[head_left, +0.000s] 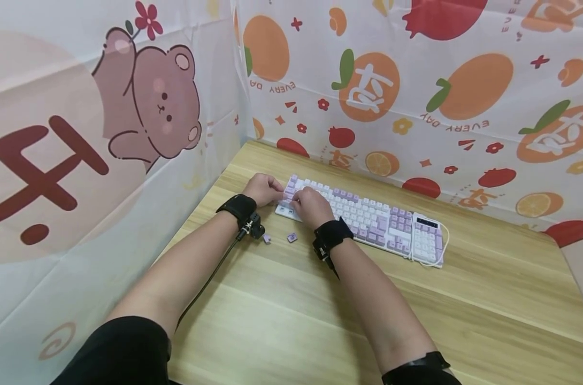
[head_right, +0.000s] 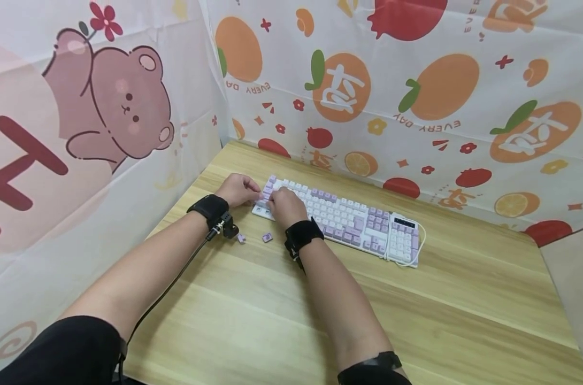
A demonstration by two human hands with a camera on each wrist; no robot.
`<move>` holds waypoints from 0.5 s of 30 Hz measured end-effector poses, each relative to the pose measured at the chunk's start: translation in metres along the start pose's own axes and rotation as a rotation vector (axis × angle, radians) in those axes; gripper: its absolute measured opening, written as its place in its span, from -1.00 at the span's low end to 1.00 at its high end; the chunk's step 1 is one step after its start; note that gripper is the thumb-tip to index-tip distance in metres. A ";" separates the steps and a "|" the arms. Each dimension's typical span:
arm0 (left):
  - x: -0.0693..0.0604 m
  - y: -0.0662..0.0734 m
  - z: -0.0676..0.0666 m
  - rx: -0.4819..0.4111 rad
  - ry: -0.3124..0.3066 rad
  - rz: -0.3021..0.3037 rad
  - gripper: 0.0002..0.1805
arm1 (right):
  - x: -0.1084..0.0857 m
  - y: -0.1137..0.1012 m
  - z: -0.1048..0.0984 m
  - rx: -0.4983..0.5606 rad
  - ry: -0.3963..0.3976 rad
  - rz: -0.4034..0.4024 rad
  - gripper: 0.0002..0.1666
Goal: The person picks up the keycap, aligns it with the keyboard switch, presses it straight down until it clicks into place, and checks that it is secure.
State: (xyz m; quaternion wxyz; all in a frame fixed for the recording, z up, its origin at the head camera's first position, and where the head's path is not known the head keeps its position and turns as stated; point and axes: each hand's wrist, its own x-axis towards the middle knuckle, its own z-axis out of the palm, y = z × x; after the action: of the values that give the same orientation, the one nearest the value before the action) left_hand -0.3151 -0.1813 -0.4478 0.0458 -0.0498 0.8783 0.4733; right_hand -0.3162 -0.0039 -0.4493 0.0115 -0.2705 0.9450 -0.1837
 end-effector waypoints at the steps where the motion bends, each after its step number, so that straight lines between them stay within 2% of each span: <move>1: 0.001 0.000 0.000 0.005 0.002 0.005 -0.86 | 0.000 0.000 0.000 -0.002 -0.002 0.002 -0.77; 10: 0.000 -0.001 0.002 0.011 0.013 0.037 -0.89 | 0.000 0.002 0.001 0.001 0.000 0.005 -0.78; 15: -0.001 -0.001 0.003 0.006 -0.001 0.026 -0.89 | 0.001 0.005 0.002 0.009 -0.007 0.007 -0.78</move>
State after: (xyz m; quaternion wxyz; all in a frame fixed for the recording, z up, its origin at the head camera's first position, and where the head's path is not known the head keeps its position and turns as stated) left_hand -0.3138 -0.1794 -0.4498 0.0404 -0.0378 0.8803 0.4711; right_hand -0.3192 -0.0012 -0.4528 0.0167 -0.2677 0.9450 -0.1870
